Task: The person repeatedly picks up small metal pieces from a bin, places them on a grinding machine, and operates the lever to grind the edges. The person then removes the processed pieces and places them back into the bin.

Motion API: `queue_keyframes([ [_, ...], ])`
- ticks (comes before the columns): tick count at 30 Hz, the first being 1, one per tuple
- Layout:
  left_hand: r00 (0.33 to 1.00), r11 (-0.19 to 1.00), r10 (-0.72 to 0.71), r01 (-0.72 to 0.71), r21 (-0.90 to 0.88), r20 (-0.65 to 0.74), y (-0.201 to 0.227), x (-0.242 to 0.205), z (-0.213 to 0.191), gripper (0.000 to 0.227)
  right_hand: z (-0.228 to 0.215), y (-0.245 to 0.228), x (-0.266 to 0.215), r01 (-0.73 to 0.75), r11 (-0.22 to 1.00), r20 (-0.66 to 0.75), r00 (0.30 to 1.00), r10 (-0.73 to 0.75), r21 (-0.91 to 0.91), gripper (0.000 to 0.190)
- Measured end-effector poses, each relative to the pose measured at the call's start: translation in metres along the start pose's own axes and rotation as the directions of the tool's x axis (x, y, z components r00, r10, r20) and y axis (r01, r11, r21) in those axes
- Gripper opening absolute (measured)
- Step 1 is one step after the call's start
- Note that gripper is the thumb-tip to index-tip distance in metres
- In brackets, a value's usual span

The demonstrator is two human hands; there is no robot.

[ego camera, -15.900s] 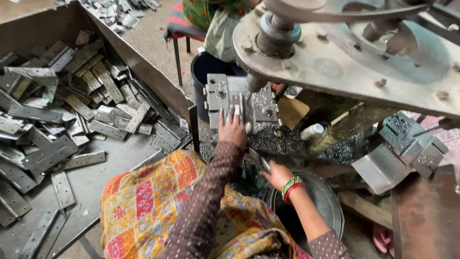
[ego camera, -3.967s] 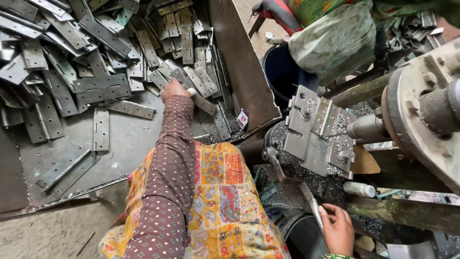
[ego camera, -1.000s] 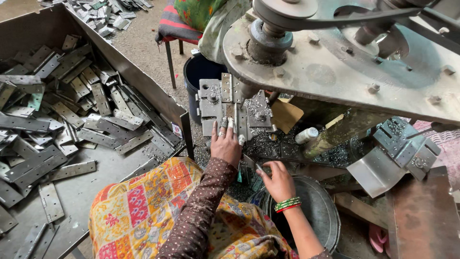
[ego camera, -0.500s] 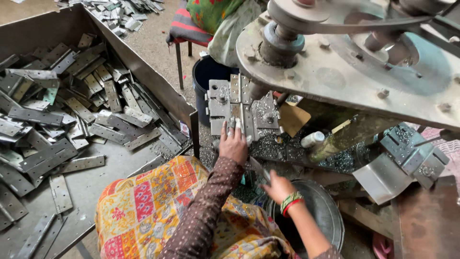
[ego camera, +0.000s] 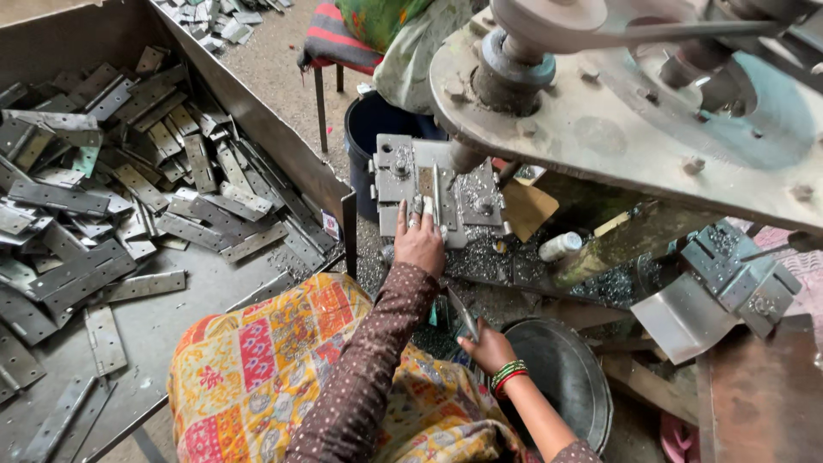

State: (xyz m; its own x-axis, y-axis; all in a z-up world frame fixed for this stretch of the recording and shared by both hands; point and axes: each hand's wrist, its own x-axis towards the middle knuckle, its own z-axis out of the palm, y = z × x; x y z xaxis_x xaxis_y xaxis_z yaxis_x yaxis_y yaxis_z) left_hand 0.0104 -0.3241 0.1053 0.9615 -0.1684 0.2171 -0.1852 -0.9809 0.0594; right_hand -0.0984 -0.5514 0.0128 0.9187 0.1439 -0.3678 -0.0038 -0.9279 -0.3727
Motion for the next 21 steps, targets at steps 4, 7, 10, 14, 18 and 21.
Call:
queue_keyframes([
  [4,0.999,1.0,-0.021,0.021,-0.019,0.037,-0.005,0.022,-0.008,0.031,-0.047,-0.006,0.025,0.073,0.982,-0.013,0.997,-0.076,-0.174,0.056],
  [7,0.998,0.998,-0.043,0.045,-0.041,0.052,-0.002,0.034,0.0,0.03,-0.047,-0.004,0.019,0.104,0.972,-0.003,0.994,-0.107,-0.212,0.059],
  [10,0.998,0.997,-0.057,0.058,-0.056,0.017,-0.004,0.048,0.002,0.034,-0.027,-0.004,0.013,0.029,0.997,-0.002,1.0,-0.03,-0.076,0.05],
  [14,0.997,0.997,-0.039,0.044,-0.07,0.072,-0.007,0.044,0.002,0.034,0.007,-0.001,0.003,0.036,0.99,-0.2,0.978,-0.062,-0.134,0.045],
  [18,0.994,0.996,-0.031,0.04,-0.083,0.106,-0.007,0.03,-0.004,0.028,-0.004,0.0,0.0,-0.009,1.0,0.044,0.999,0.008,0.017,0.056],
  [21,0.996,0.998,-0.012,0.017,-0.061,0.083,-0.014,0.048,-0.014,0.025,-0.046,-0.01,0.016,0.059,0.996,0.032,0.998,-0.057,-0.063,0.054],
])
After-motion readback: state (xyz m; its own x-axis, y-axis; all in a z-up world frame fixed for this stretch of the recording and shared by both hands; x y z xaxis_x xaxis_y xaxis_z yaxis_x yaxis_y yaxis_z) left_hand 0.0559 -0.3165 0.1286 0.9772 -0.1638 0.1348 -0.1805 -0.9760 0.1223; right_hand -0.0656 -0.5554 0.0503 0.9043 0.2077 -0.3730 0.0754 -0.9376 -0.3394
